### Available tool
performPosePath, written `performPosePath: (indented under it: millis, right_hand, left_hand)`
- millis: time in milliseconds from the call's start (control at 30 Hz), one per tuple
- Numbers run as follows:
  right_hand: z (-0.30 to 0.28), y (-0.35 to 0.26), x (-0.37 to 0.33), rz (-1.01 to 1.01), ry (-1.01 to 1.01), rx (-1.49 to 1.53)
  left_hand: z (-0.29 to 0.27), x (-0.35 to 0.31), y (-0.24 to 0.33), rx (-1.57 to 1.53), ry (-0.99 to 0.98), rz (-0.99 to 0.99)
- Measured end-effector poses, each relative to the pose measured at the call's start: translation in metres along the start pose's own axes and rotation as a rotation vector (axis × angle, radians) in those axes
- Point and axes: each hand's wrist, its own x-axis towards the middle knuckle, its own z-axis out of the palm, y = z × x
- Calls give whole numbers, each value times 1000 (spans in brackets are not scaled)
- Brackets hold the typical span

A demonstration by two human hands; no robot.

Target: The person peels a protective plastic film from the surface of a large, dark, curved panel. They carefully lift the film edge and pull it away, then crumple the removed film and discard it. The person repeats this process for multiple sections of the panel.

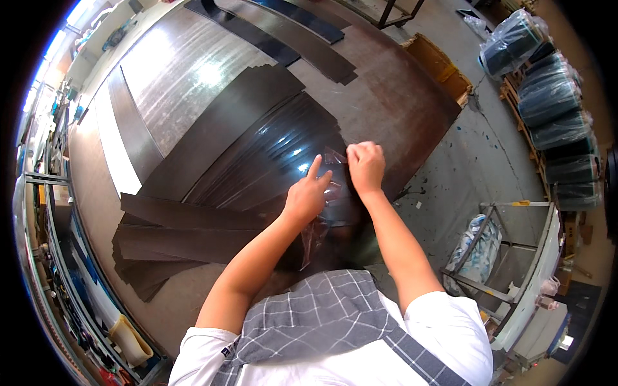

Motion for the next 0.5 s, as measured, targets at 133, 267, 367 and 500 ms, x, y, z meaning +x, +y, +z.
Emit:
performPosePath:
  millis: [133, 267, 367, 500]
  right_hand:
    - [-12, -17, -23, -53, -170, 159]
    - [-15, 17, 8, 283, -91, 243]
    - [-26, 20, 32, 92, -106, -45]
    - [-22, -16, 15, -207, -186, -51]
  left_hand:
    - [-19, 9, -2, 50, -201, 63]
    - [-16, 14, -8, -26, -169, 139]
    - [10, 10, -37, -324, 52, 227]
    - [1, 0, -28, -1016, 80, -26]
